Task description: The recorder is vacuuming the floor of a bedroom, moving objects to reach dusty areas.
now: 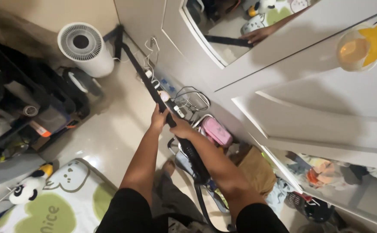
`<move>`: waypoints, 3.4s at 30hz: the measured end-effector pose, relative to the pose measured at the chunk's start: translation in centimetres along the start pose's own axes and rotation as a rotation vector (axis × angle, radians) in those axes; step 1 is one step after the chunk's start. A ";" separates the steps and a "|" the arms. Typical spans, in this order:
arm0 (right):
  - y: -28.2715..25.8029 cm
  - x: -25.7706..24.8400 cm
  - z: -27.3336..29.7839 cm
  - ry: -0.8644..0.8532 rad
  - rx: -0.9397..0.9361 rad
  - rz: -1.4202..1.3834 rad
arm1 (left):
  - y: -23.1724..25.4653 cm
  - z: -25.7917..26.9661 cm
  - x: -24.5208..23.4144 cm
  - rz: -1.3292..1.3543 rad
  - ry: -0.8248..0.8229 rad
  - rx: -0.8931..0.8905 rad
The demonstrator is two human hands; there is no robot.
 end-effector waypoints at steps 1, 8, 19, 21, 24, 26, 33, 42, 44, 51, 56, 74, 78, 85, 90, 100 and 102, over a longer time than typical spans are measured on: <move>-2.1 -1.1 0.1 0.004 -0.005 -0.003 | 0.3 -0.2 -0.1 -0.005 0.002 0.005; -8.1 -2.7 1.8 -0.109 0.354 -0.539 | 0.0 -0.1 -1.8 -0.157 0.092 -0.145; -7.5 -3.9 1.7 -0.191 0.403 -0.781 | 0.6 -0.6 -1.0 -0.501 0.181 -0.079; -8.0 -5.8 0.5 -0.188 0.481 -0.553 | -1.8 -4.9 -1.7 -0.635 0.220 0.070; -6.9 -6.6 -2.7 -0.179 0.448 -0.622 | -0.4 -7.0 -1.3 -0.665 0.227 0.141; -6.8 -6.5 -4.1 -0.159 0.439 -0.604 | 2.0 -6.2 -0.6 -0.620 0.216 0.097; -5.4 -6.6 -6.2 -0.118 0.477 -0.452 | 2.4 -7.9 -0.1 -0.327 0.075 -0.050; 3.2 -4.8 -2.9 -0.112 0.356 -0.525 | 0.8 -5.9 2.6 -0.502 0.042 -0.092; 5.1 -1.9 -3.4 -0.059 0.215 -0.531 | -1.3 -8.2 0.2 -0.563 0.048 -0.047; -4.9 -4.6 -4.7 -0.113 0.403 -0.517 | 2.4 -5.5 -0.2 -0.328 0.119 -0.121; -6.5 -1.3 -1.7 -0.105 0.409 -0.595 | -2.6 -5.8 -3.6 -0.484 0.154 -0.031; -7.4 9.6 -2.4 -0.008 0.314 -0.302 | 0.6 3.1 -10.3 -0.271 0.088 -0.103; 0.9 9.4 -7.2 0.045 0.090 -0.340 | -1.3 -0.1 -8.2 -0.158 -0.023 -0.120; -2.4 6.9 -3.4 -0.058 0.336 -0.444 | -2.8 -1.6 -7.3 -0.413 0.076 -0.087; -5.0 6.3 1.7 -0.041 0.470 -0.573 | -5.8 0.7 -7.7 -0.355 0.027 -0.212; 6.6 7.1 5.2 -0.131 0.313 -0.799 | -10.9 -1.3 -3.0 -1.041 0.126 0.602; 12.3 7.9 4.2 -0.043 -0.035 -0.370 | -10.8 -1.0 -0.8 -0.682 -0.040 0.104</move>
Point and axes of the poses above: each hand's wrist, its own z-axis away from the middle knuckle, its own x-axis out of the palm, y = z × x, the point moved 4 cm from there along -z, towards the middle knuckle, and after that the axes turned 7 degrees about -x, right-handed, at the moved point
